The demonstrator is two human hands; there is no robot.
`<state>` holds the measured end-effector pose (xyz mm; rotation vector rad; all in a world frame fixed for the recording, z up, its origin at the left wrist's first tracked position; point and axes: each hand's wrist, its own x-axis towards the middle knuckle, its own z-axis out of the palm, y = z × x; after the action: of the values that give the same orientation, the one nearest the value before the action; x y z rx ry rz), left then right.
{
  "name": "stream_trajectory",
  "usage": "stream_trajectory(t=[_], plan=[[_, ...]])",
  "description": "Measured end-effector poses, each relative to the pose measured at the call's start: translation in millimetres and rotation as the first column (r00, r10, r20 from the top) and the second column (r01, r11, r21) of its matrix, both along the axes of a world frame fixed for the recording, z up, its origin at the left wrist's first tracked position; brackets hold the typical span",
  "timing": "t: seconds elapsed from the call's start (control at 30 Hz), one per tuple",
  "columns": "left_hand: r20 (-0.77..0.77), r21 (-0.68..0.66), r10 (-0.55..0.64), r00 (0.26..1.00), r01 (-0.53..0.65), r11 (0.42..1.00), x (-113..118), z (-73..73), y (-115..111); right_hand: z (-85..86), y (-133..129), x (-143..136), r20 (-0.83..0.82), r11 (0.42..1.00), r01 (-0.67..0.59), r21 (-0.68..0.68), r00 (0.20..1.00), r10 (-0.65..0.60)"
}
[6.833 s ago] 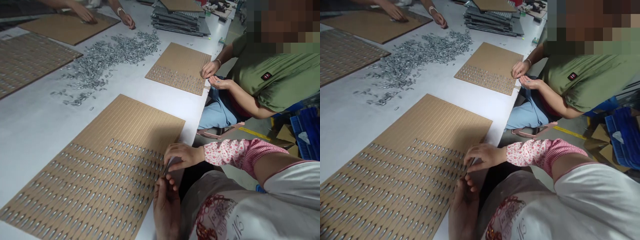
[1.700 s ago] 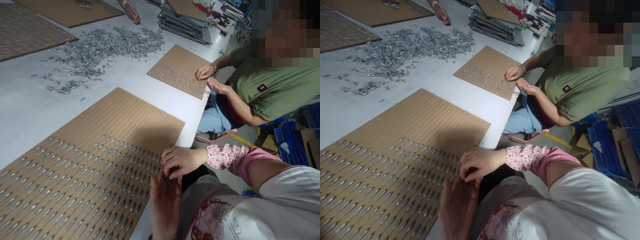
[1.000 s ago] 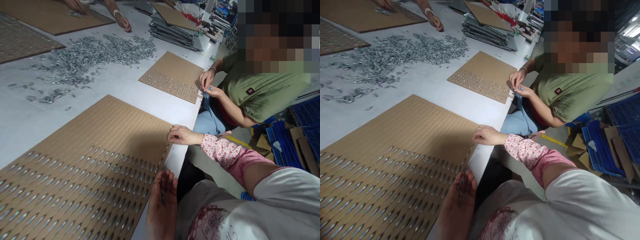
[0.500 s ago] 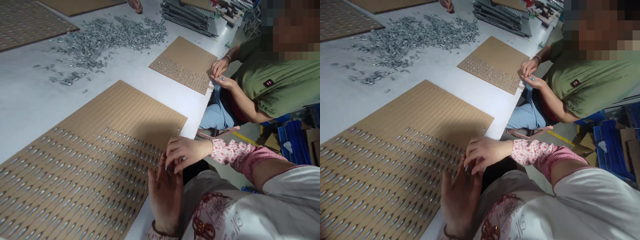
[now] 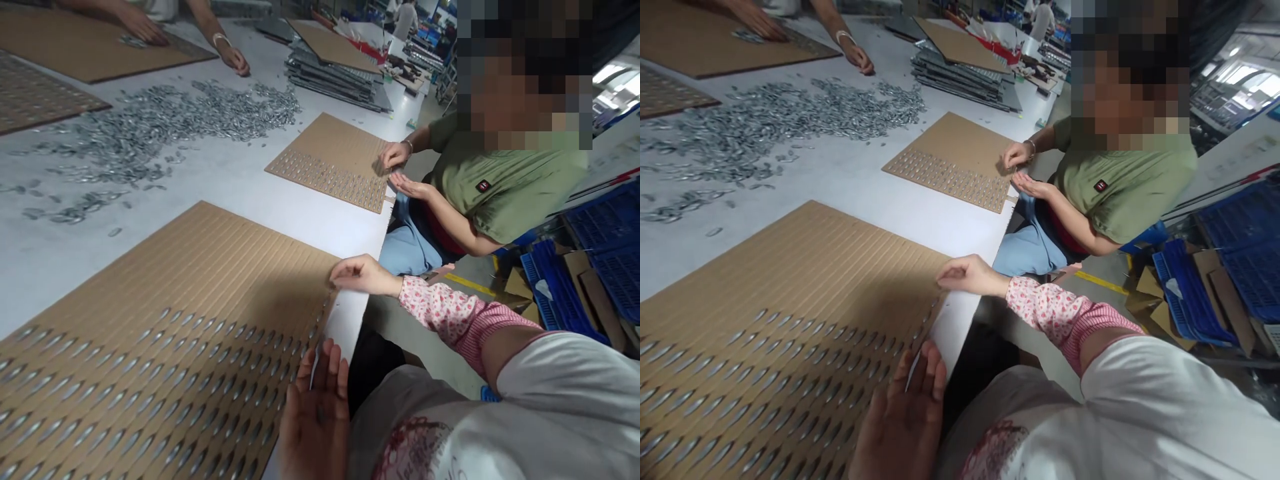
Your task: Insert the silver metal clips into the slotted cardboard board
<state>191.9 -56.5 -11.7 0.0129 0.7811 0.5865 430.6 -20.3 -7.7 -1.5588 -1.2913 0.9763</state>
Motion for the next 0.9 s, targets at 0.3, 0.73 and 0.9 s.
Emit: stream_trajectory(t=[0.3,0.73,0.9], plan=[[-0.040,-0.080,-0.020,0.999,0.017,0.997,-3,-1.9,1,-4.8,1,18,0.274,0.998,0.052,-0.032,0.961,-0.042],[-0.048,-0.146,-0.037,0.998,0.030,0.989,-5,-10.6,-2,-20.3,5,21,0.573,0.999,0.017,0.042,0.818,-0.038],[-0.015,-0.108,0.006,1.000,-0.007,0.994,-1,-3.2,-2,-21.4,6,22,0.612,0.997,0.043,0.065,0.788,-0.074]])
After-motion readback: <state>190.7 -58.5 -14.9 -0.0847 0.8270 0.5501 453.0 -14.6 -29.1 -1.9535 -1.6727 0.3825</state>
